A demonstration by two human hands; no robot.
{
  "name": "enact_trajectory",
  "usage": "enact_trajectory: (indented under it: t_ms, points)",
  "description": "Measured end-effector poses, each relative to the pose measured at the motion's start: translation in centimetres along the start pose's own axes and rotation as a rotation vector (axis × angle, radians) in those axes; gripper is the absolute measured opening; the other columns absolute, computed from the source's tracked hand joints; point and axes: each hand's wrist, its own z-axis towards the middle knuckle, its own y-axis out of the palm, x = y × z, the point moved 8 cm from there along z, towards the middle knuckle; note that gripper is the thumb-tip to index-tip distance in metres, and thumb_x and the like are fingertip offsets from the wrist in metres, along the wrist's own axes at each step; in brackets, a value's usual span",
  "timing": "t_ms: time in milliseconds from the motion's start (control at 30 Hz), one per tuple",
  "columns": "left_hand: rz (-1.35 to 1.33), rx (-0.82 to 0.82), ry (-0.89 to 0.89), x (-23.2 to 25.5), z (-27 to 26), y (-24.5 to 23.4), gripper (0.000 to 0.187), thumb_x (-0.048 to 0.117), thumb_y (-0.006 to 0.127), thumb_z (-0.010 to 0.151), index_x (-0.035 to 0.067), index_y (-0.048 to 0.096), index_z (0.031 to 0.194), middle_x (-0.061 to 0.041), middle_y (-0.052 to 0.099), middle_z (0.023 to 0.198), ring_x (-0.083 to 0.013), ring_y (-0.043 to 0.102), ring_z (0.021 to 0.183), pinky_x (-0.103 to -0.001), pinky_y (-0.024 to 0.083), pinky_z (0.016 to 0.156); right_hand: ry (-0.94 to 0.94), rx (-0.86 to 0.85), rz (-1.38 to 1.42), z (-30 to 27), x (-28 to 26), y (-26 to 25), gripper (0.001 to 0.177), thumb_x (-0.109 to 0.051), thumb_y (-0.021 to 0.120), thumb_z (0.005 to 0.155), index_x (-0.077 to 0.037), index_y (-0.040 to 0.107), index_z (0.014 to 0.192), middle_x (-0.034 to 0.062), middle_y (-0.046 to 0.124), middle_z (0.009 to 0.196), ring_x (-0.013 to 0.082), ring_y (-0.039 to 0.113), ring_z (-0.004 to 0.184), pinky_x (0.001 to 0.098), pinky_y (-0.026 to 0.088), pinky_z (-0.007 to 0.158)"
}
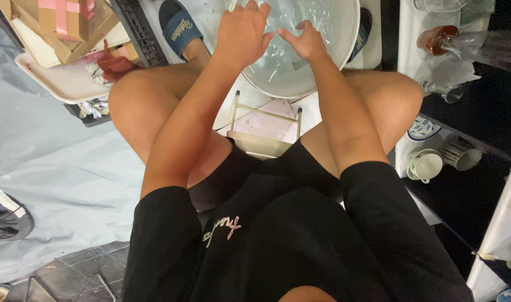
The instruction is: The person washes several small ceramic bowls and a glass by hand in a bucket of water. They scrub the items, rinse them, and place them on a nearby shelf.
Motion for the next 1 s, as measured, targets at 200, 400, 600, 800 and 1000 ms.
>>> enact_trajectory:
  t_ms: [200, 400, 600, 800, 1000]
  points:
    - [0.060, -0.013, -0.043, -0.8, 0.1, -0.4, 0.047, 0.036, 0.085, 0.081, 0.006, 0.063, 0.108, -0.014, 0.068, 0.094, -0.0342, 0.069, 0.084, -0.050, 0.052, 0.066, 0.107, -0.089, -0.023, 1.5, 1.4, 1.6, 0.099, -0.073, 0.080, 0.075, 0.002, 0.052, 0.134, 0.0217, 0.065, 0.125, 0.0325, 0.064, 0.116, 0.0415, 0.050, 0.100]
    - [0.048, -0.034, -0.042, -0.7, 0.2, -0.2, 0.045, 0.036, 0.085, 0.081, 0.006, 0.063, 0.104, -0.015, 0.068, 0.092, -0.0343, 0.069, 0.081, -0.048, 0.052, 0.065, -0.122, -0.101, 0.020, 0.4, -0.4, 1.2, 0.098, -0.040, 0.098, 0.060, 0.000, 0.040, 0.127, 0.0183, 0.066, 0.117, 0.0322, 0.067, 0.108, 0.0407, 0.054, 0.093]
    - [-0.204, 0.072, 0.116, 1.3, 1.0, -0.9, 0.032, 0.025, 0.082, 0.089, 0.004, 0.066, 0.107, -0.016, 0.071, 0.097, -0.0380, 0.068, 0.086, -0.050, 0.052, 0.072, -0.306, -0.031, 0.006, -2.1, -3.1, -0.5, 0.111, -0.034, 0.097, 0.066, 0.000, 0.029, 0.147, 0.0225, 0.065, 0.118, 0.0384, 0.066, 0.105, 0.0435, 0.055, 0.087]
    - [-0.341, -0.006, 0.227, 4.6, 1.7, 1.3, 0.032, 0.027, 0.079, 0.091, -0.002, 0.069, 0.102, -0.022, 0.070, 0.094, -0.0433, 0.067, 0.087, -0.051, 0.055, 0.076, -0.434, 0.059, 0.140, -4.5, -5.4, -3.2, 0.086, -0.033, 0.094, 0.073, -0.006, 0.050, 0.142, 0.0164, 0.072, 0.123, 0.0365, 0.072, 0.111, 0.0420, 0.057, 0.099]
    - [-0.343, -0.372, 0.206, 6.5, 1.2, 5.9, 0.061, 0.055, 0.076, 0.086, -0.003, 0.070, 0.104, -0.026, 0.070, 0.088, -0.0423, 0.068, 0.087, -0.050, 0.055, 0.080, -0.702, 0.198, 0.093, -7.1, -6.7, -4.3, 0.082, -0.016, 0.090, 0.074, -0.008, 0.054, 0.147, 0.0176, 0.066, 0.140, 0.0402, 0.063, 0.131, 0.0438, 0.052, 0.112]
